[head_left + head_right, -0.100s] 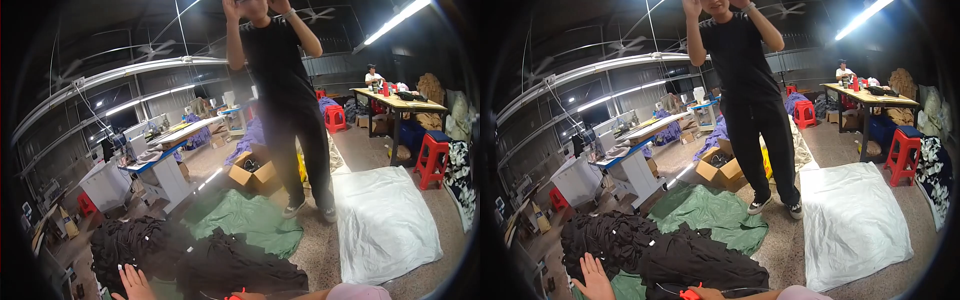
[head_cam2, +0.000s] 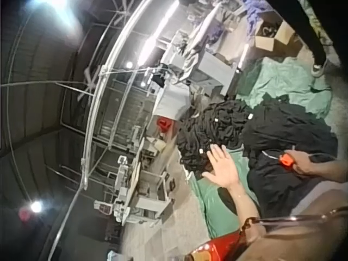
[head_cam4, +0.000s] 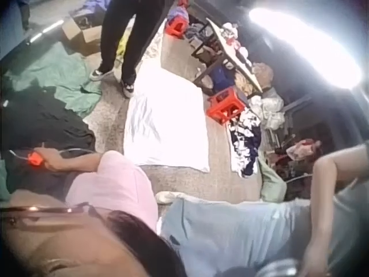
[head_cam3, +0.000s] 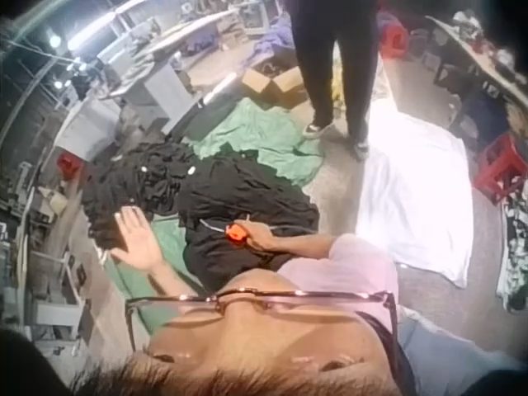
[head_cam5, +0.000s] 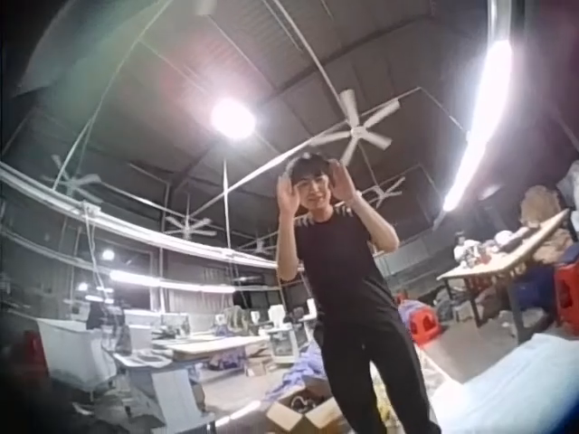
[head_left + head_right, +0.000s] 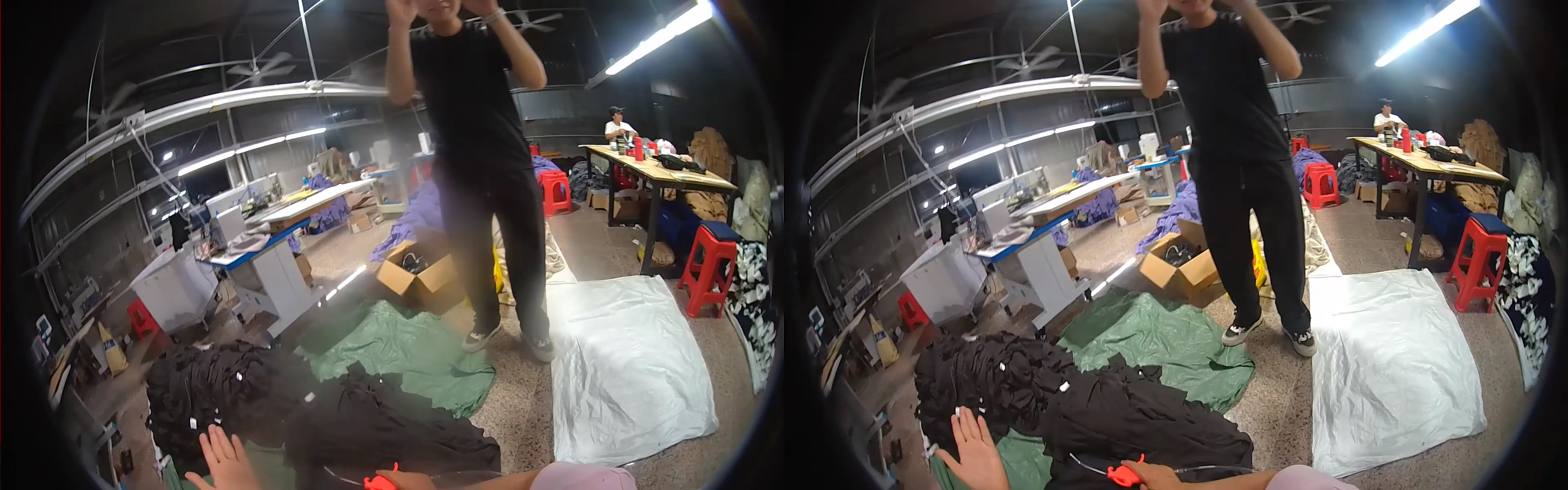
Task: Trimming loose threads and excess material from black fabric garment pieces using scissors.
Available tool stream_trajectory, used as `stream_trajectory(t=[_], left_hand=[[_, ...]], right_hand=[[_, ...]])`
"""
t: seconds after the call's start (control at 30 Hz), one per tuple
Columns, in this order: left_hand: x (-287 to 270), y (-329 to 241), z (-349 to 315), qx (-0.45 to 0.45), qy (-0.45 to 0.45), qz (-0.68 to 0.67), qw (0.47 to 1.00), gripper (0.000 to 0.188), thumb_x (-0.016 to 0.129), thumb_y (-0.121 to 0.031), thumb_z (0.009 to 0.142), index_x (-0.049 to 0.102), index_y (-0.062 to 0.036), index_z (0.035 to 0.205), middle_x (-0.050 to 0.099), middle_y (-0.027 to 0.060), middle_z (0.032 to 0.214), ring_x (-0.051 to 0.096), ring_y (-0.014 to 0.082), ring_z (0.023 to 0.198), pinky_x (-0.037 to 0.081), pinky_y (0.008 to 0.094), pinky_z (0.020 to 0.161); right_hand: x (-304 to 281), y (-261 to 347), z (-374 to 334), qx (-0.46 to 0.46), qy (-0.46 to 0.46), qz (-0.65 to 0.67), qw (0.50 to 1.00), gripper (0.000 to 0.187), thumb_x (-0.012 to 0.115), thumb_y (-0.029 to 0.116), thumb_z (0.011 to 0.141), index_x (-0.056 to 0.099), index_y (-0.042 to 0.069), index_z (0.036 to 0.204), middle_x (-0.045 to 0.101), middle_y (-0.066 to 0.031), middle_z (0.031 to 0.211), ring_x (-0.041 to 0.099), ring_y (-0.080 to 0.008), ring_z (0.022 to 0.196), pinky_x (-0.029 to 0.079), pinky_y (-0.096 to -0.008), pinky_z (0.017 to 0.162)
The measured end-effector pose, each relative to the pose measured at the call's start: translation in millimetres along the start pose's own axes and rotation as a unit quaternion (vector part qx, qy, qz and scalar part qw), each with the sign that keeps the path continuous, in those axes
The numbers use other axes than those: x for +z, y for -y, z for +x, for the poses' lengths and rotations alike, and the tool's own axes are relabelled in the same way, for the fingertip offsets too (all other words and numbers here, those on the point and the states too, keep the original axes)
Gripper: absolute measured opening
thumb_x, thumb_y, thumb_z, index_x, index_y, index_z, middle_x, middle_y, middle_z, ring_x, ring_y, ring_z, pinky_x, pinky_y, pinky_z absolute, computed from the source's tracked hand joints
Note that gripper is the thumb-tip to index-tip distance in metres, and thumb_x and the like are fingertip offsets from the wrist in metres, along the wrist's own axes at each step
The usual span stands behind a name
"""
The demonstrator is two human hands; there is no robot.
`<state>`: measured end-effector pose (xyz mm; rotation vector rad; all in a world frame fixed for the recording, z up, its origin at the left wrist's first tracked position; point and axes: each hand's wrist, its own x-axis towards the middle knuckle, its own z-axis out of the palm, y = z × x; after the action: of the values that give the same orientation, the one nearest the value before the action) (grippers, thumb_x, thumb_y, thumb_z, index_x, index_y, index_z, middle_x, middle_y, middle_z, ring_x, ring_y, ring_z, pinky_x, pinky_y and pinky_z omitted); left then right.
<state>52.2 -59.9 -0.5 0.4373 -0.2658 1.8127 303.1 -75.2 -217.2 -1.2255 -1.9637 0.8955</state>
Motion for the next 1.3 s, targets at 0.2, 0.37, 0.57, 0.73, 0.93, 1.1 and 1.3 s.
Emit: stream_trajectory(t=[0.2,0.37,0.57,0.73,0.93,1.1,1.3], left_hand=[[-15,28,-46,-0.024,-0.146,0.039,0.988,0.075,0.038,-0.055,0.1,0.018,-0.0069,0.154,0.013,0.0188,0.161,0.012,0.0291,0.15,0.015,0.0518,0.119],[-69,63,-144,0.002,-0.297,0.475,0.828,0.047,0.049,-0.027,0.102,0.042,0.0,0.139,0.055,0.0199,0.133,0.055,0.0295,0.122,0.041,0.0392,0.106],[-104,91,-168,0.017,-0.032,0.909,0.416,0.043,0.064,-0.009,0.087,0.057,0.0019,0.128,0.05,0.0233,0.138,0.049,0.0373,0.126,0.04,0.0466,0.105],[-122,123,-161,-0.025,0.043,0.975,0.218,0.053,0.066,-0.034,0.084,0.057,-0.0021,0.126,0.054,0.0218,0.127,0.05,0.0344,0.121,0.036,0.0494,0.105],[-109,97,-152,0.043,0.025,0.959,0.28,0.04,0.073,-0.022,0.08,0.061,0.0005,0.11,0.053,0.018,0.104,0.054,0.0372,0.094,0.045,0.0469,0.087],[-132,107,-136,-0.052,-0.007,0.968,0.246,0.079,0.066,-0.037,0.087,0.033,0.0013,0.146,0.027,0.032,0.15,0.028,0.0469,0.139,0.027,0.0544,0.111],[-136,110,-142,-0.079,-0.034,0.967,0.241,0.082,0.063,-0.042,0.088,0.026,-0.0023,0.151,0.015,0.0418,0.149,0.023,0.0552,0.137,0.025,0.0548,0.112]], right_hand=[[-15,7,29,-0.023,-0.091,-0.095,0.991,0.067,0.055,0.002,0.078,0.046,0.016,0.142,0.067,-0.0185,0.108,0.066,-0.0372,0.095,0.053,-0.0434,0.08],[-111,33,16,-0.033,-0.074,-0.013,0.997,0.05,0.07,0.015,0.087,0.054,0.007,0.133,0.064,-0.0177,0.12,0.063,-0.0348,0.107,0.051,-0.038,0.089],[-119,38,-9,0.036,0.124,-0.112,0.985,0.053,0.072,0.038,0.085,0.057,0.016,0.131,0.059,-0.0184,0.103,0.063,-0.0411,0.09,0.052,-0.044,0.078],[-128,47,-31,-0.038,0.095,-0.141,0.985,0.047,0.073,0.04,0.083,0.061,0.015,0.121,0.062,-0.0148,0.105,0.066,-0.0388,0.084,0.053,-0.0459,0.07],[-130,50,-17,0.005,0.087,-0.129,0.988,0.042,0.069,0.04,0.087,0.06,0.01,0.115,0.067,-0.0141,0.1,0.065,-0.0399,0.084,0.051,-0.0455,0.067],[-124,49,-8,0.017,0.113,-0.149,0.982,0.042,0.067,0.044,0.088,0.057,0.008,0.106,0.067,-0.0157,0.088,0.065,-0.0397,0.076,0.05,-0.0464,0.061],[-114,70,14,-0.055,0.14,-0.191,0.97,0.044,0.067,0.047,0.087,0.051,0.006,0.091,0.065,-0.0152,0.079,0.064,-0.0388,0.066,0.049,-0.0463,0.053]])
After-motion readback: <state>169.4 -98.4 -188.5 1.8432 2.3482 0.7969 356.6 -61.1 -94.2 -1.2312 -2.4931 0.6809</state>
